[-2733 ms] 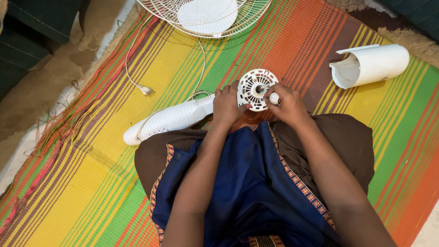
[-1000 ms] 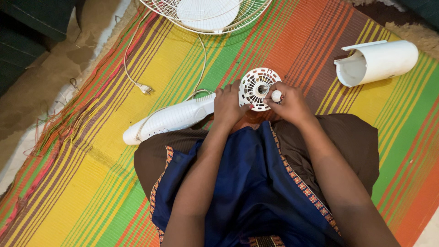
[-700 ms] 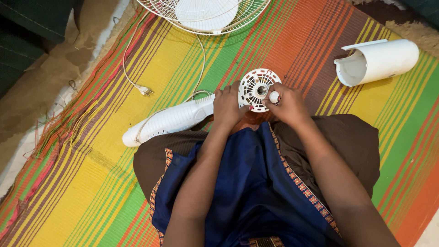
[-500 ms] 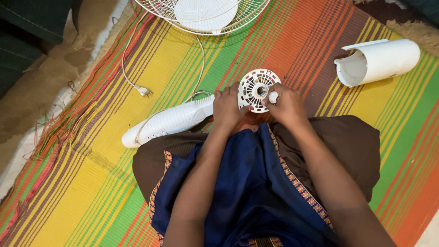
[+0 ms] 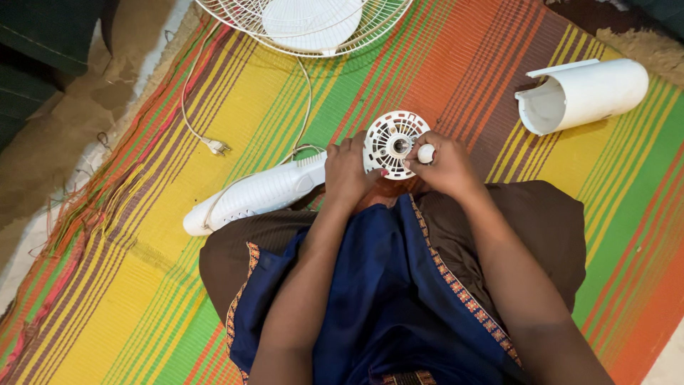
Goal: The person disassembles a small white fan by unscrewing the rear cover, removes the motor housing, and then reassembles it by placing the motor back into the housing and securing the cover.
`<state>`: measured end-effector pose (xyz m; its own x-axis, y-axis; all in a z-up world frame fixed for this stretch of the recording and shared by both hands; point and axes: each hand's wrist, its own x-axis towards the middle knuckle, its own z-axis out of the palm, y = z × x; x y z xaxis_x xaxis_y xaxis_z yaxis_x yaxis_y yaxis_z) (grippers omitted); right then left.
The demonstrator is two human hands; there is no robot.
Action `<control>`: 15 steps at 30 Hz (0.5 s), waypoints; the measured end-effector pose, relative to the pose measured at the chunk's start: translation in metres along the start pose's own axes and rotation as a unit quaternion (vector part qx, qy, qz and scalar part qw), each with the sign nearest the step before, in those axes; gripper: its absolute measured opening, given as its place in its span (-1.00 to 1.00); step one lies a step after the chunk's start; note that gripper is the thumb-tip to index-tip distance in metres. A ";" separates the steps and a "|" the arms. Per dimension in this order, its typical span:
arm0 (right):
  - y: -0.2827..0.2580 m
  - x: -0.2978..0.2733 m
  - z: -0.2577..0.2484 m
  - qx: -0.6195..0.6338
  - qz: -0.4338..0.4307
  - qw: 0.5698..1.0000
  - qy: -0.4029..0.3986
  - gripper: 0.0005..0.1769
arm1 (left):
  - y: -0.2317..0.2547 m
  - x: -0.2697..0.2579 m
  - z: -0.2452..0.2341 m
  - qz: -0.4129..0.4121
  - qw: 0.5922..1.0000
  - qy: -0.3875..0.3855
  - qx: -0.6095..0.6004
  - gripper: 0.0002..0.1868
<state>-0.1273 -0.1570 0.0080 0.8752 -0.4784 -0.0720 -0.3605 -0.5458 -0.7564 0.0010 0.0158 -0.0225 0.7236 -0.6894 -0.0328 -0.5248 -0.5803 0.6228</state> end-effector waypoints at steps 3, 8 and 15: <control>-0.001 0.002 -0.003 -0.006 0.025 1.000 0.001 -0.73 | -0.001 0.000 0.000 0.000 1.000 0.002 0.004 0.04; -0.001 0.006 -0.021 0.013 0.001 0.999 0.041 -0.72 | -0.001 -0.001 0.001 0.009 1.000 0.011 0.002 0.03; 0.038 0.026 -0.058 -0.138 0.022 0.981 0.134 -0.65 | -0.001 0.000 0.001 0.004 1.000 -0.005 0.011 0.03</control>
<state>-0.1370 -0.2299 0.0146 0.7540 -0.6491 0.1007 -0.5023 -0.6686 -0.5483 0.0013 0.0155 -0.0240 0.7147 -0.6986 -0.0351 -0.5406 -0.5834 0.6061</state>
